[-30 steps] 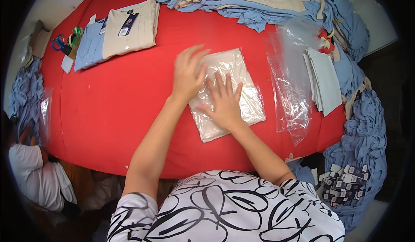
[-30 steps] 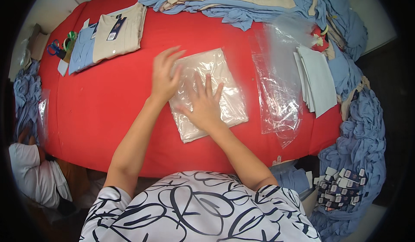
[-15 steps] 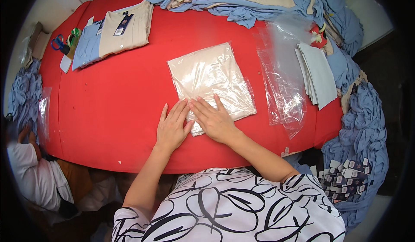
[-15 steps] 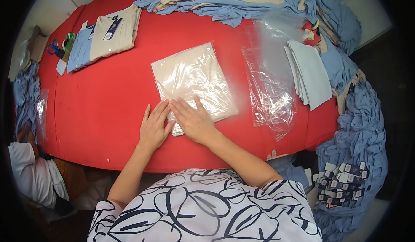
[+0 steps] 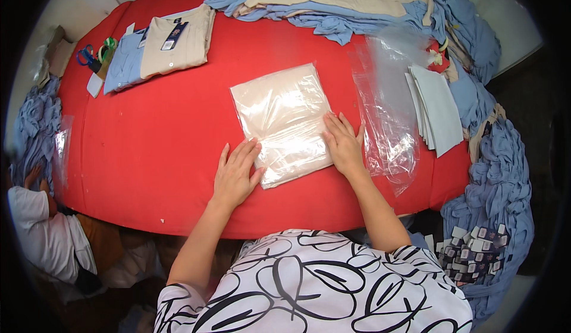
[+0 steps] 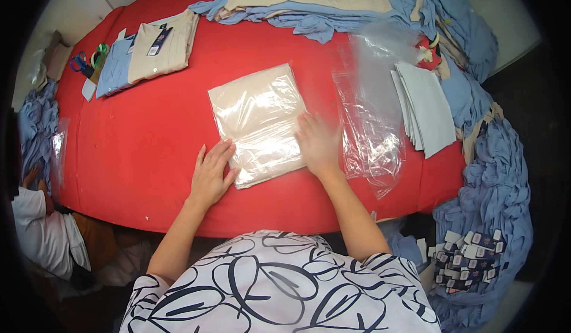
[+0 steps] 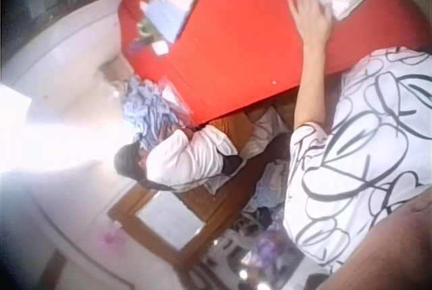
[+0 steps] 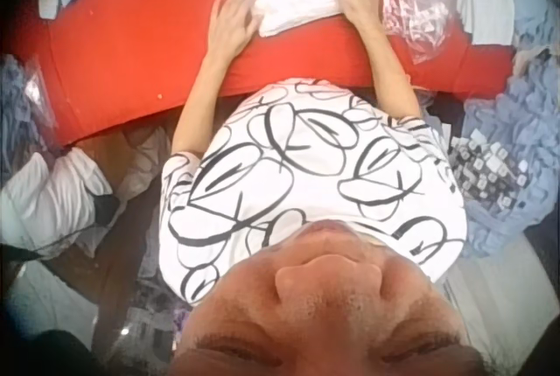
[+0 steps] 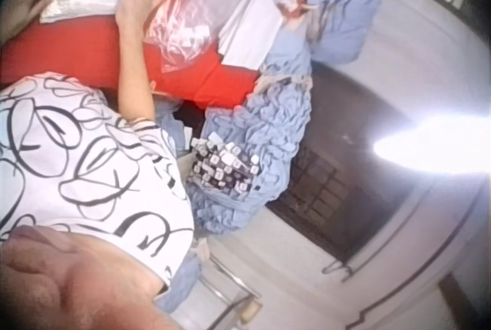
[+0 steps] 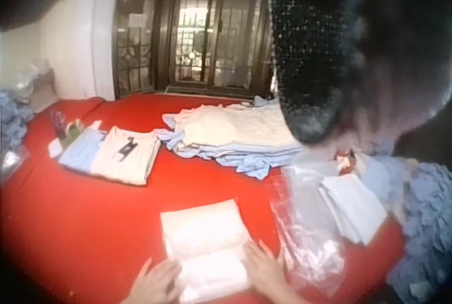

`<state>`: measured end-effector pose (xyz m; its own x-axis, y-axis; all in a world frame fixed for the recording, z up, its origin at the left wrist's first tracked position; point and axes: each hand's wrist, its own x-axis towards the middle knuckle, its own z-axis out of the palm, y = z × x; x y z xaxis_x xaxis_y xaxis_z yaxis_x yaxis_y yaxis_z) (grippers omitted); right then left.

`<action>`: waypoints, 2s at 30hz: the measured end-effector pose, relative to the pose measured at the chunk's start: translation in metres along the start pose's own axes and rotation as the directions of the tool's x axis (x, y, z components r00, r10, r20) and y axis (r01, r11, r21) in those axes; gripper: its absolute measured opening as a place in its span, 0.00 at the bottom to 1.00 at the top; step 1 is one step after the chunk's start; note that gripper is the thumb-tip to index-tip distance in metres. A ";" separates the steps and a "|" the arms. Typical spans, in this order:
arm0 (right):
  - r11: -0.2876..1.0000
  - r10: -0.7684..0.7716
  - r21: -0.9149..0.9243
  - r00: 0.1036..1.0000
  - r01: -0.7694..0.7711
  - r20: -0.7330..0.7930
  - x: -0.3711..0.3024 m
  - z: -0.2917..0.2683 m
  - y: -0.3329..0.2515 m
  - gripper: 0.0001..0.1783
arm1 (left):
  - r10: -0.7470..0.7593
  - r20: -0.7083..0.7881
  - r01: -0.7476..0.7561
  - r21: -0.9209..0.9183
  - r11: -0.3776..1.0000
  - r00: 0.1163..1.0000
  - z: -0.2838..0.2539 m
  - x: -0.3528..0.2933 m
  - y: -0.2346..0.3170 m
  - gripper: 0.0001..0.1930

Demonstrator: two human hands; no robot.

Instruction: The person folds a garment, places it inside a plastic bag, and then repeats the process with a second garment.

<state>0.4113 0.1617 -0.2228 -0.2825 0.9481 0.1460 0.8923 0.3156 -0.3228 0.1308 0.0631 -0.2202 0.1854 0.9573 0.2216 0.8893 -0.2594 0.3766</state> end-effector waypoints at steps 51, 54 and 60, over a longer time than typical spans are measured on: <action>-0.375 -0.457 0.815 0.853 -0.443 0.254 0.028 -0.092 -0.081 0.23 | -0.799 -0.115 0.094 -0.973 0.209 0.590 -0.050 -0.041 -0.023 0.06; 0.253 -0.248 0.911 0.889 -0.325 0.386 0.020 -0.076 -0.087 0.22 | -0.800 0.090 0.224 -0.973 0.057 0.594 -0.038 -0.049 -0.040 0.18; 0.917 -0.024 0.388 0.962 -0.086 0.271 -0.002 -0.016 -0.068 0.23 | -0.741 0.110 0.310 -0.941 0.137 0.663 -0.030 -0.057 -0.041 0.30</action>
<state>0.3570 0.1375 -0.1864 -0.3889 0.9153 -0.1048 0.7062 0.2231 -0.6720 0.0709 0.0153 -0.2218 -0.4895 0.8408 -0.2314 -0.2142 0.1413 0.9665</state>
